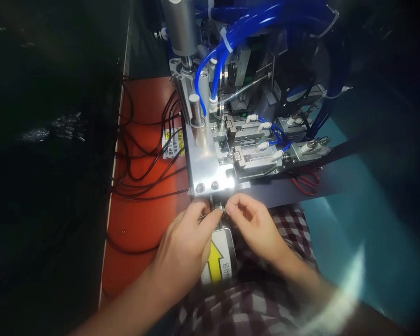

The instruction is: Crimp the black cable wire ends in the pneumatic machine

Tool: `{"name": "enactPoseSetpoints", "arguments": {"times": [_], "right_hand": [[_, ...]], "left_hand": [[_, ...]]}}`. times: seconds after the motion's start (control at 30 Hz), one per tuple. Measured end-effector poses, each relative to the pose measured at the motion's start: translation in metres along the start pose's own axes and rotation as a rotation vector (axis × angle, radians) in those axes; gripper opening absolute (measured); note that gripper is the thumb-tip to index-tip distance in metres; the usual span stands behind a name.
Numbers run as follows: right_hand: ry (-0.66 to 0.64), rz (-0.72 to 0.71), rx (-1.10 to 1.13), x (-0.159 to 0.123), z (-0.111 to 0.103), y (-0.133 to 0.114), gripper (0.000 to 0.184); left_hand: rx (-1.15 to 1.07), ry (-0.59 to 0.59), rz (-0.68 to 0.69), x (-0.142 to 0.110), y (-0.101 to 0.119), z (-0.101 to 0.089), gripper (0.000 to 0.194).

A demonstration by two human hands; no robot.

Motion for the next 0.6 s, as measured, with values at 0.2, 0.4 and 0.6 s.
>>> {"name": "enactPoseSetpoints", "arguments": {"times": [0.2,0.4,0.6], "right_hand": [[0.048,-0.115,-0.014,-0.0025,-0.0036,-0.0029,0.016],[0.055,-0.203,-0.085,-0.0027,-0.005,-0.0058,0.016],[0.023,-0.059,0.009,0.0,-0.0015,0.0012,0.019]], "left_hand": [[-0.009,0.028,-0.004,-0.0013,-0.0014,-0.0011,0.034],[-0.017,0.042,-0.021,-0.0028,-0.0025,-0.0016,0.034],[-0.027,0.023,-0.023,-0.0026,-0.0025,-0.0008,0.034]]}}
Point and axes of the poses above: each hand's wrist, its own x-axis towards the middle knuckle, its own z-axis out of the palm, y = z × x, the point moved 9 cm from there along x, towards the middle knuckle, and after that the axes turned 15 degrees about y, right-handed, at the moved point
